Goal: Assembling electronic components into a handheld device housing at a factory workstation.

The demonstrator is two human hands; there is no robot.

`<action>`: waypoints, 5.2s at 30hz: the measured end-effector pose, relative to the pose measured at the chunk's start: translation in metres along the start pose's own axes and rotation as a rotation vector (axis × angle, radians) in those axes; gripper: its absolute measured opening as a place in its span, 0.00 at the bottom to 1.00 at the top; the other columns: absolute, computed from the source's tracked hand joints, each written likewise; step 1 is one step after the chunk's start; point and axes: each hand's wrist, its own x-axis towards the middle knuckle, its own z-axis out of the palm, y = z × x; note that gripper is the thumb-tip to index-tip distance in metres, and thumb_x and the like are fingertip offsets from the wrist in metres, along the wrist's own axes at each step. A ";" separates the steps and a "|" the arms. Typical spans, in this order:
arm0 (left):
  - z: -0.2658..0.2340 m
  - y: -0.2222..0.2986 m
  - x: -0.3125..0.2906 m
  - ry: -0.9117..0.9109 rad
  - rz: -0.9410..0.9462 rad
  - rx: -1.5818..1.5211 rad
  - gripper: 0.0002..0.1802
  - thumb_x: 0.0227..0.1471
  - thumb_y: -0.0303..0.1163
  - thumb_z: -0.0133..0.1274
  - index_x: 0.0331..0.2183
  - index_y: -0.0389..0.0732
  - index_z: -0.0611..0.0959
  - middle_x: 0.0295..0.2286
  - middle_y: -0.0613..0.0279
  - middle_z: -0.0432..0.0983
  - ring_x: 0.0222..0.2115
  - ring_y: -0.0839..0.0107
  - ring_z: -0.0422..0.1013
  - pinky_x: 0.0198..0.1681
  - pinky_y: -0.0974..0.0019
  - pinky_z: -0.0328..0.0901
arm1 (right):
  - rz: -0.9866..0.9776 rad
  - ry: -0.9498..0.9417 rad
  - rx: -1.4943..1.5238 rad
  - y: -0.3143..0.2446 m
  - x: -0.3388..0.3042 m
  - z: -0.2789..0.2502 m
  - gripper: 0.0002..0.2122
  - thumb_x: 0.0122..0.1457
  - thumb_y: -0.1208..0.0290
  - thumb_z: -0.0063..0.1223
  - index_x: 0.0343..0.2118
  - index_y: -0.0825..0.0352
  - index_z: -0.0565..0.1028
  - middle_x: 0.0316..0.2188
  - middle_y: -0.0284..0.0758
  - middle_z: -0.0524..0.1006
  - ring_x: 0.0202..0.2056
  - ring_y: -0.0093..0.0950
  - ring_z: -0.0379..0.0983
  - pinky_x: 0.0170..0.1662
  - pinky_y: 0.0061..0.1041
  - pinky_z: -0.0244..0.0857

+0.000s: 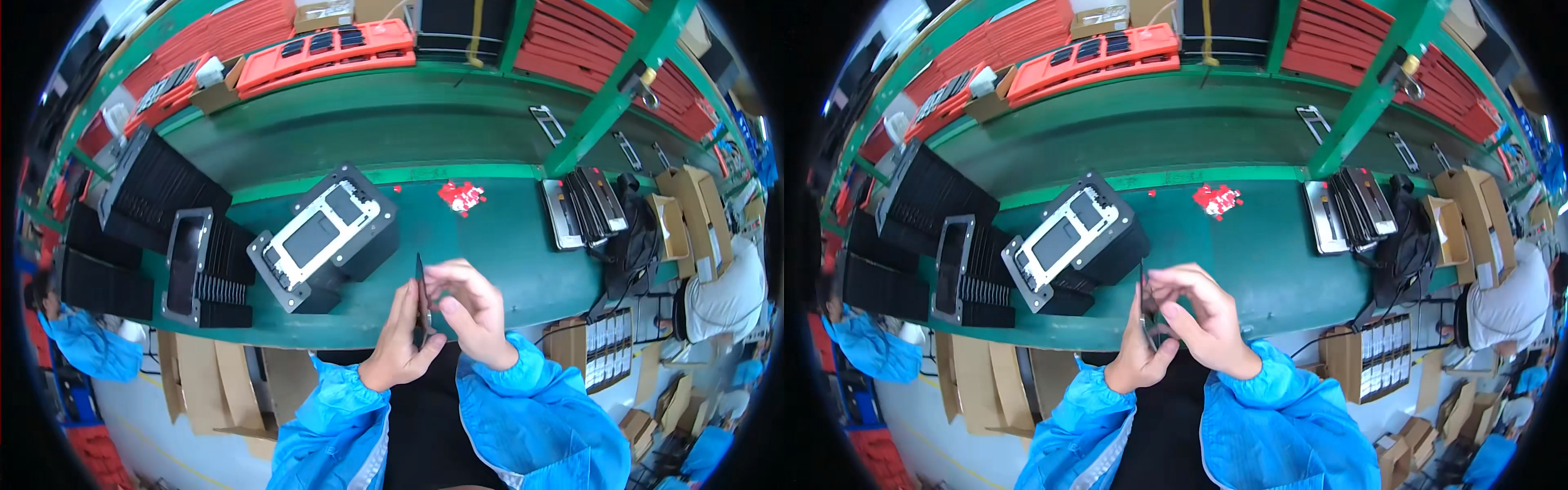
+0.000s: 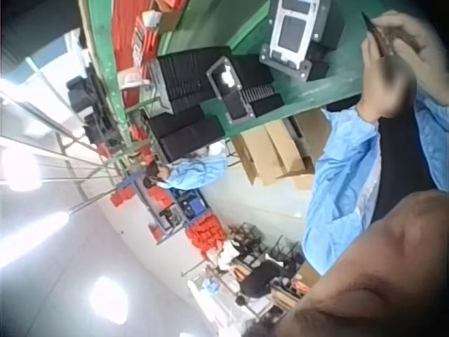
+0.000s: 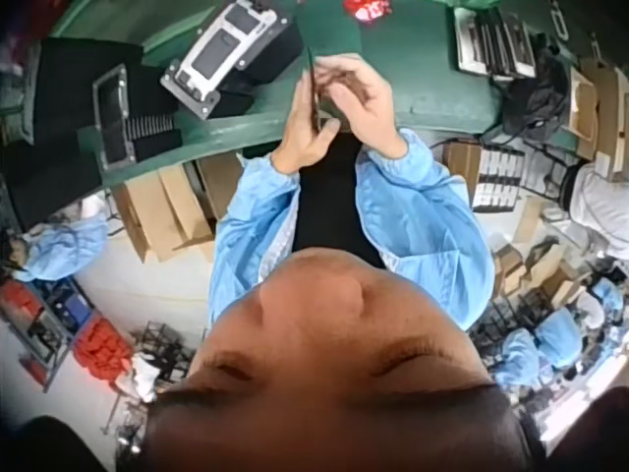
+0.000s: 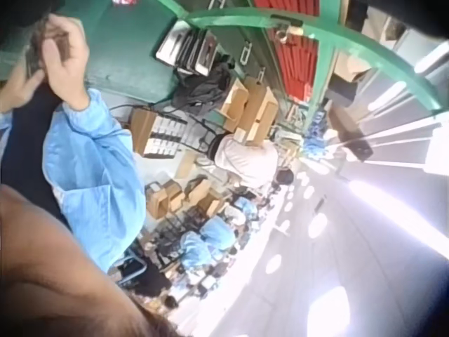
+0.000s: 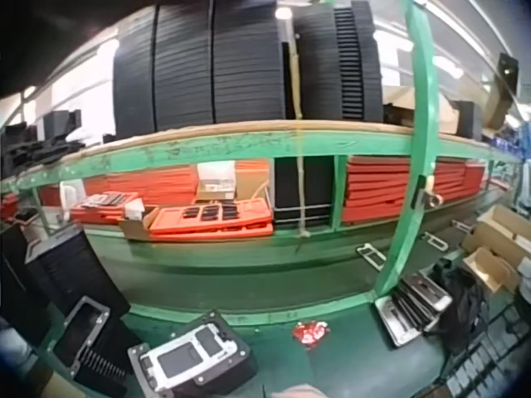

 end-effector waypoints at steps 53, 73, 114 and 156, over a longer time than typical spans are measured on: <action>-0.133 0.089 0.092 0.244 -0.184 1.113 0.44 0.46 0.38 0.69 0.62 0.40 0.70 0.51 0.54 0.76 0.56 0.53 0.69 0.70 0.34 0.37 | 0.154 -0.556 -0.471 0.058 0.185 -0.034 0.23 0.70 0.57 0.50 0.60 0.71 0.71 0.47 0.47 0.81 0.47 0.36 0.79 0.51 0.34 0.72; -0.138 0.087 0.078 0.313 -0.121 1.094 0.46 0.40 0.35 0.74 0.60 0.40 0.72 0.51 0.54 0.75 0.56 0.49 0.68 0.69 0.33 0.43 | 0.112 -0.595 -0.584 0.056 0.176 -0.018 0.23 0.67 0.61 0.52 0.60 0.72 0.72 0.43 0.51 0.82 0.43 0.44 0.81 0.48 0.38 0.71; -0.172 0.052 0.020 0.338 -0.114 0.570 0.42 0.28 0.45 0.73 0.51 0.44 0.86 0.57 0.47 0.59 0.59 0.52 0.62 0.62 0.51 0.60 | -0.358 -1.215 -0.289 0.037 0.113 0.043 0.18 0.70 0.60 0.49 0.28 0.71 0.70 0.29 0.40 0.69 0.30 0.40 0.70 0.35 0.37 0.65; -0.153 0.043 0.021 0.396 -0.152 0.793 0.59 0.30 0.56 0.69 0.62 0.39 0.68 0.55 0.45 0.60 0.57 0.46 0.59 0.62 0.45 0.55 | 0.218 0.185 -1.197 0.193 0.252 -0.169 0.15 0.59 0.58 0.57 0.45 0.59 0.81 0.41 0.41 0.83 0.50 0.45 0.73 0.51 0.46 0.65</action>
